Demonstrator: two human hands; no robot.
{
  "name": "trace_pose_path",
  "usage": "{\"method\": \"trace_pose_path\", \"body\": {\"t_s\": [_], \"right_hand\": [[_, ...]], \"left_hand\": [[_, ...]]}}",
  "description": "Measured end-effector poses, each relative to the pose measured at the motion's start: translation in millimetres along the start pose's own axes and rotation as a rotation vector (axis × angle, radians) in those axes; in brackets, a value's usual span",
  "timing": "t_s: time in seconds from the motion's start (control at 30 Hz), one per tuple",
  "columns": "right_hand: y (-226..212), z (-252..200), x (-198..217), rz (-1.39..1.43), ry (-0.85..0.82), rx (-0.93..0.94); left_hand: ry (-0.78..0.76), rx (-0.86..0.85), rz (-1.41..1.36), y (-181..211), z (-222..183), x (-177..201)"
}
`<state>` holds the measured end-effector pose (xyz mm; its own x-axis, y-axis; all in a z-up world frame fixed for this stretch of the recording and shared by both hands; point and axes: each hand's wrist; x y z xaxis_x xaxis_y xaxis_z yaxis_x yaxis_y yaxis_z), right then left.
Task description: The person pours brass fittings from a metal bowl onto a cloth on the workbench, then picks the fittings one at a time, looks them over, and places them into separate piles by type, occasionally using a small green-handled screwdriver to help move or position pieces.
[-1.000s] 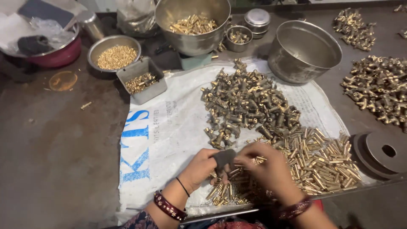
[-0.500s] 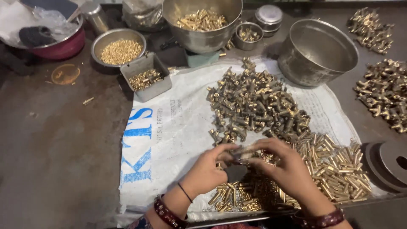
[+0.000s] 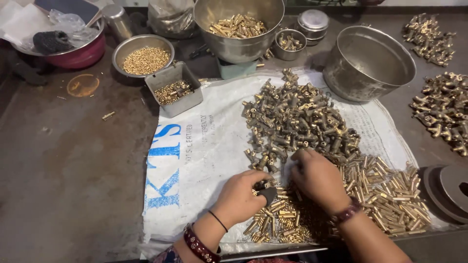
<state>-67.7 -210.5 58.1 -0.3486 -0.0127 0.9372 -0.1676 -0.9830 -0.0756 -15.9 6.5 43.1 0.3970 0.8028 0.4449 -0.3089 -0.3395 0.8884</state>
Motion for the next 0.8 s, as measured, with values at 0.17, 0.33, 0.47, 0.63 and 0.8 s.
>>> {"method": "trace_pose_path", "body": {"t_s": [0.17,0.33,0.47,0.63,0.8], "right_hand": [[-19.4,-31.5,26.5,0.779,-0.024,-0.299],[-24.0,-41.3,31.0,0.895,0.116,-0.213],[-28.4,-30.5,54.2,0.746,0.079,-0.021],[-31.2,-23.2,62.6,0.684,0.049,0.112],[-32.9,-31.9,53.2,0.671,0.094,0.134]], "left_hand": [[-0.045,-0.003,-0.102,-1.5,-4.3,-4.2],[-0.09,0.099,-0.213,3.2,-0.6,-3.1],[-0.049,-0.001,-0.114,-1.0,-2.7,-1.4],[-0.029,-0.067,-0.062,4.7,-1.7,4.6],[-0.054,-0.087,-0.197,-4.6,-0.7,-0.1]]}}
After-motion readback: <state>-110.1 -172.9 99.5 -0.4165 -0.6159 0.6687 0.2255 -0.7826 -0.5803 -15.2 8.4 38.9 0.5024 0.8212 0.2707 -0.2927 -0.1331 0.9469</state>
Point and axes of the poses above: each hand's wrist, its own z-axis towards the middle knuckle, its own x-axis out of the back of the hand, y = z × x, and after that the axes turned 12 degrees about y, right-handed
